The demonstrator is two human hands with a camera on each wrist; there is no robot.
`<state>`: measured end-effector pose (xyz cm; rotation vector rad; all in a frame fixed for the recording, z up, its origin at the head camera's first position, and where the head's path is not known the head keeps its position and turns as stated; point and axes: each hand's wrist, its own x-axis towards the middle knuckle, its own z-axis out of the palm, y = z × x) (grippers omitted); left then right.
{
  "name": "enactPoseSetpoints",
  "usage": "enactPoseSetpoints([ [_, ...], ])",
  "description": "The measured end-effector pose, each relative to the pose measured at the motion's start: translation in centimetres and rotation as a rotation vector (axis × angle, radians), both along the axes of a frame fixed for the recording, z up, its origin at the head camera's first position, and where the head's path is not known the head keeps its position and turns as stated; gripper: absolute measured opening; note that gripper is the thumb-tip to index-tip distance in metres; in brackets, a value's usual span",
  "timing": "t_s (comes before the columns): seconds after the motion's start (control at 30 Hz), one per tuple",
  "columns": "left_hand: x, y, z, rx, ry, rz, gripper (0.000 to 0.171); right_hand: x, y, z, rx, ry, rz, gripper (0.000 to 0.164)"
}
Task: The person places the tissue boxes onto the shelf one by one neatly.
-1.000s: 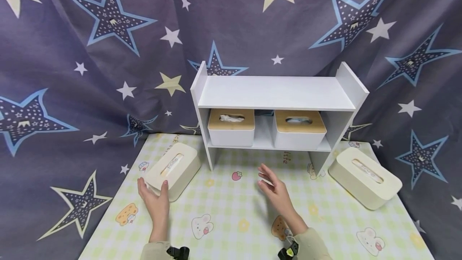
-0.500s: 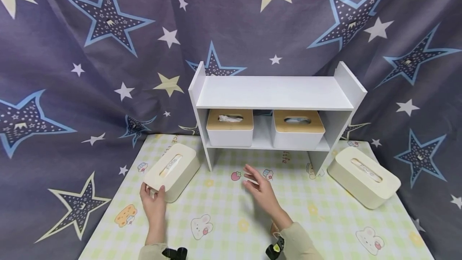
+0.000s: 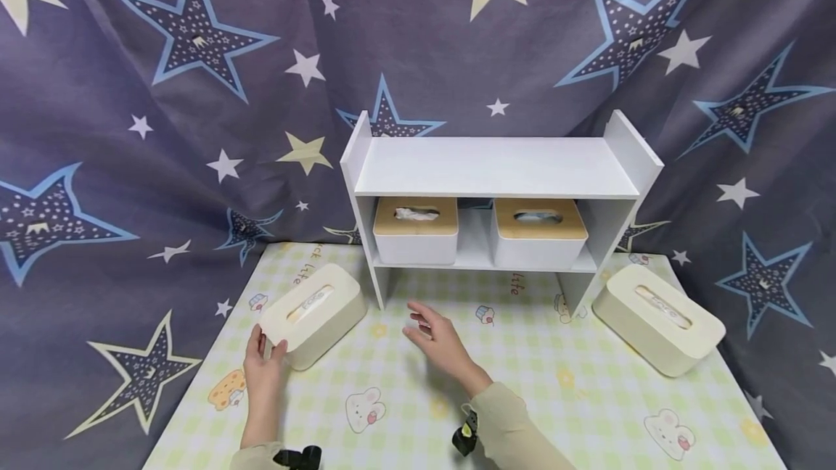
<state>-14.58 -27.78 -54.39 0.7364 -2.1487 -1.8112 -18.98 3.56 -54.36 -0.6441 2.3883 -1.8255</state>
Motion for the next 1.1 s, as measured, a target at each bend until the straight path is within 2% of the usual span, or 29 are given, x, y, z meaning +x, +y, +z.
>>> enactPoseSetpoints([
  [0.23,0.0,-1.5,-0.1,0.035,0.064,-0.116,0.072,-1.0,-1.6,-1.3,0.079,0.027,0.072,0.059],
  [0.37,0.3,-1.9,-0.3,0.036,0.039,-0.173,0.074,-1.5,-2.6,-1.9,0.129,0.032,0.129,0.067],
  [0.5,0.6,-2.1,-0.4,0.032,0.005,-0.188,0.075,-1.8,-3.8,-1.9,0.169,0.009,0.169,0.075],
  [0.6,0.8,-2.1,-0.4,0.037,0.013,-0.194,0.074,-2.0,-4.6,-1.7,0.222,0.0,0.174,0.079],
  [0.73,1.1,-1.7,-0.5,0.036,0.021,-0.196,0.075,-2.1,-5.4,-1.6,0.292,0.038,0.18,0.08],
  [0.8,1.4,-1.6,-0.5,0.033,-0.005,-0.212,0.081,-2.1,-5.6,-1.6,0.311,0.062,0.181,0.079],
  [0.97,2.3,-1.6,-0.3,0.017,-0.008,-0.349,0.102,-1.5,-5.7,-1.6,0.288,0.087,0.153,0.076],
  [1.1,3.2,-1.9,-0.1,-0.034,0.049,-0.442,0.107,-1.1,-5.5,-1.5,0.206,0.113,0.128,0.068],
])
